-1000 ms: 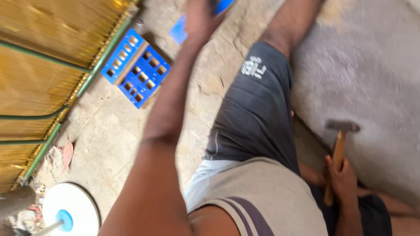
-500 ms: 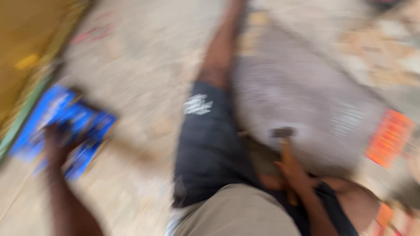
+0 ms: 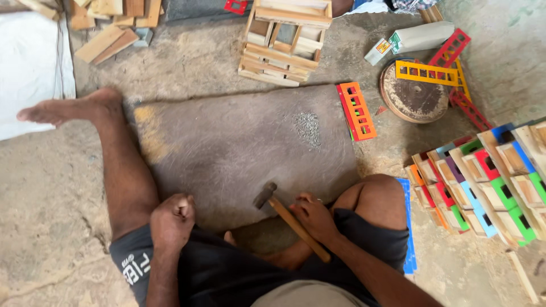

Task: The person sits on the floor and assembles small wooden frames by placing nails into slots on colored plastic templates and hammering them in. They handle blue, orange, and red templates, repeatedly hammering nails to secure the wooden pieces.

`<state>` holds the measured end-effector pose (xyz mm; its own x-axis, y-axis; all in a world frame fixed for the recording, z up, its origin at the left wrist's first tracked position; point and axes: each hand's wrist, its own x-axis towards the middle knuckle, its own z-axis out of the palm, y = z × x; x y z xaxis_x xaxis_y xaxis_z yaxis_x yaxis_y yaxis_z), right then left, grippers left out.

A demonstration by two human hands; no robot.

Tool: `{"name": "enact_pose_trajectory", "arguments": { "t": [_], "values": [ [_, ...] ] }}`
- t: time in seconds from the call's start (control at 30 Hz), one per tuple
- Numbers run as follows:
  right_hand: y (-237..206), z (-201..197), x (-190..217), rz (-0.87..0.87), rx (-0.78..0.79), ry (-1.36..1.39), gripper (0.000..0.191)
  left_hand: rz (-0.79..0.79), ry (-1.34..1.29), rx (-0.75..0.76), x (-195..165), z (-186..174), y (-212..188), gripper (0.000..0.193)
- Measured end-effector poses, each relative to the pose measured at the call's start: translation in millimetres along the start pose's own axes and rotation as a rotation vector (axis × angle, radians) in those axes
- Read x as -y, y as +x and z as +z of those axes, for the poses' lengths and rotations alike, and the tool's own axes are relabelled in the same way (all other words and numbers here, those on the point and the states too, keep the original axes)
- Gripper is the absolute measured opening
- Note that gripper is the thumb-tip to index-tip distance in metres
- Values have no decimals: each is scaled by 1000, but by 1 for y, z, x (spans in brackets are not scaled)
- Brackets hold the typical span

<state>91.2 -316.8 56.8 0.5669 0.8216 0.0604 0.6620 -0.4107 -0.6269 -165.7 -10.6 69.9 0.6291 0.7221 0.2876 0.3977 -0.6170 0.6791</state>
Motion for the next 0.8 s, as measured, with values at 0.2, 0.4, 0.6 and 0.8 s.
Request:
{"name": "enact_pose_trajectory", "arguments": {
  "t": [0.2,0.4,0.6,0.8],
  "values": [
    [17,-11,-7,341,-78,389,20,-238,7,237,-21,-6,34,11],
    [66,-31,8,156,24,314,24,-313,10,340,-13,8,39,23],
    [282,-112,-6,-80,-206,24,30,-462,82,460,-9,13,50,25],
    [479,-177,-31,-413,-292,-451,46,-557,79,490,-6,16,57,26]
  ]
}}
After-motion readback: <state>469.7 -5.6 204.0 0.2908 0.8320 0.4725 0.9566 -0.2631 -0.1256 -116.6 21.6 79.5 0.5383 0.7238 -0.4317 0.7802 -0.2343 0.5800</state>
